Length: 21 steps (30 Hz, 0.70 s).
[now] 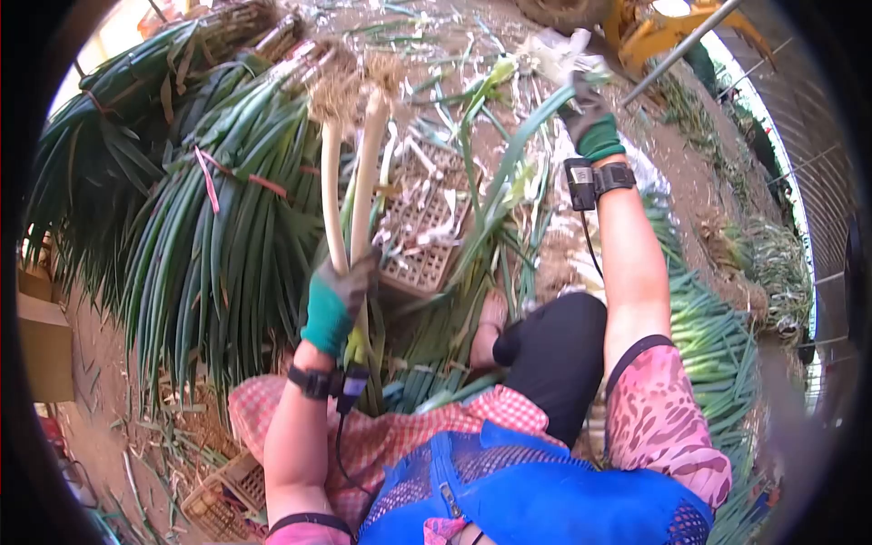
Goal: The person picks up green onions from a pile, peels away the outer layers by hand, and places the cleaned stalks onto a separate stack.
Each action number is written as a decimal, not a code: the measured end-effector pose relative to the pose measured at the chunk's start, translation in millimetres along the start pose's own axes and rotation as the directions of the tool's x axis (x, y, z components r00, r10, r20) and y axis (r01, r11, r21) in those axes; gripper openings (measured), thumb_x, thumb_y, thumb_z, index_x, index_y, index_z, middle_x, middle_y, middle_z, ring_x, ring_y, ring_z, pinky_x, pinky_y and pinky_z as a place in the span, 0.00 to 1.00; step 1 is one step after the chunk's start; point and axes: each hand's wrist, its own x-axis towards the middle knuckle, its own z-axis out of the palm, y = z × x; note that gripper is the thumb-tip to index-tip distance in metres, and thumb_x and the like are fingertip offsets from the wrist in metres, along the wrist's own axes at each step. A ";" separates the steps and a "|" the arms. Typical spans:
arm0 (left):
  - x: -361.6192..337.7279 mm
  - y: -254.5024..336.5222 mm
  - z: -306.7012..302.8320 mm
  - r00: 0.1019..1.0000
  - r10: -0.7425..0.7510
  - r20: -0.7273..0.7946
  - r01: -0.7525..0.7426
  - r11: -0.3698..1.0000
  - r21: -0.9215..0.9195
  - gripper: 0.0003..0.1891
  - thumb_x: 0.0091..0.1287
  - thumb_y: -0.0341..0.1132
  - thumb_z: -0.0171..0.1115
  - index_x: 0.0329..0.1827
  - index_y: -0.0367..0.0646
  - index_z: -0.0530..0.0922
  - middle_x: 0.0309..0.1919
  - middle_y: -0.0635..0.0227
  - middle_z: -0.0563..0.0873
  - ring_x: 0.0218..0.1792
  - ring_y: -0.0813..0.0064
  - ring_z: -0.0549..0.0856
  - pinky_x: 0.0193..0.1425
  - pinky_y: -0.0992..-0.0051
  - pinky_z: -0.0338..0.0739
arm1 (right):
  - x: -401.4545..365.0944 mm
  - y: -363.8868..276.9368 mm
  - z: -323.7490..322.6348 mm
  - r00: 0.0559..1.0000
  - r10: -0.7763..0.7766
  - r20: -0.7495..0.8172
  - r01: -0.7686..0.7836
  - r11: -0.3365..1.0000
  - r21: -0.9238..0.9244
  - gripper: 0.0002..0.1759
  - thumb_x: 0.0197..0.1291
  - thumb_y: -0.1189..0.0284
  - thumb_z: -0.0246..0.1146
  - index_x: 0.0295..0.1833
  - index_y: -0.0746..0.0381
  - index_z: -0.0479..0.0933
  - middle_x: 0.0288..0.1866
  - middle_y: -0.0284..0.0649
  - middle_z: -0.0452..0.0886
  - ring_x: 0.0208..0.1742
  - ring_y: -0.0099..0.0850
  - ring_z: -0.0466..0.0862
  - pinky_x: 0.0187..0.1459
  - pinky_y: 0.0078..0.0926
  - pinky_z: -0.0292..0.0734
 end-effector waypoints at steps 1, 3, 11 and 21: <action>-0.2 -5.6 -1.1 1.000 0.015 -0.003 -0.015 1.000 0.013 0.13 0.65 0.35 0.66 0.47 0.34 0.83 0.31 0.74 0.84 0.27 0.87 0.77 0.28 0.83 0.70 | 22.8 -1.6 -11.3 0.990 -0.096 -0.100 0.080 0.984 -0.159 0.19 0.61 0.77 0.58 0.59 0.61 0.76 0.47 0.48 0.83 0.45 0.39 0.83 0.46 0.31 0.80; -0.7 -5.6 -3.5 1.000 -0.027 -0.002 0.027 0.997 0.075 0.15 0.64 0.38 0.67 0.46 0.35 0.83 0.29 0.74 0.84 0.26 0.88 0.77 0.27 0.83 0.70 | 59.9 44.1 -49.6 0.980 -0.199 -0.010 0.104 0.557 -0.824 0.16 0.59 0.75 0.60 0.53 0.62 0.78 0.45 0.51 0.84 0.44 0.46 0.84 0.44 0.36 0.81; -7.0 -5.2 -11.6 0.992 -0.097 0.075 0.095 0.995 0.019 0.22 0.60 0.40 0.70 0.51 0.33 0.79 0.38 0.73 0.83 0.33 0.86 0.78 0.36 0.83 0.74 | -151.5 273.0 -77.3 0.669 0.742 -0.044 0.357 -0.374 -0.856 0.23 0.51 0.56 0.69 0.46 0.62 0.84 0.46 0.46 0.86 0.50 0.43 0.86 0.48 0.38 0.80; -0.7 -2.5 -4.2 0.950 -0.312 -0.029 0.312 0.950 0.004 0.22 0.61 0.34 0.66 0.57 0.33 0.74 0.38 0.70 0.83 0.35 0.81 0.81 0.41 0.80 0.77 | -249.3 415.2 -94.6 0.519 0.847 -0.115 0.571 -0.443 -0.691 0.14 0.56 0.69 0.62 0.47 0.56 0.84 0.51 0.43 0.85 0.53 0.39 0.85 0.49 0.38 0.81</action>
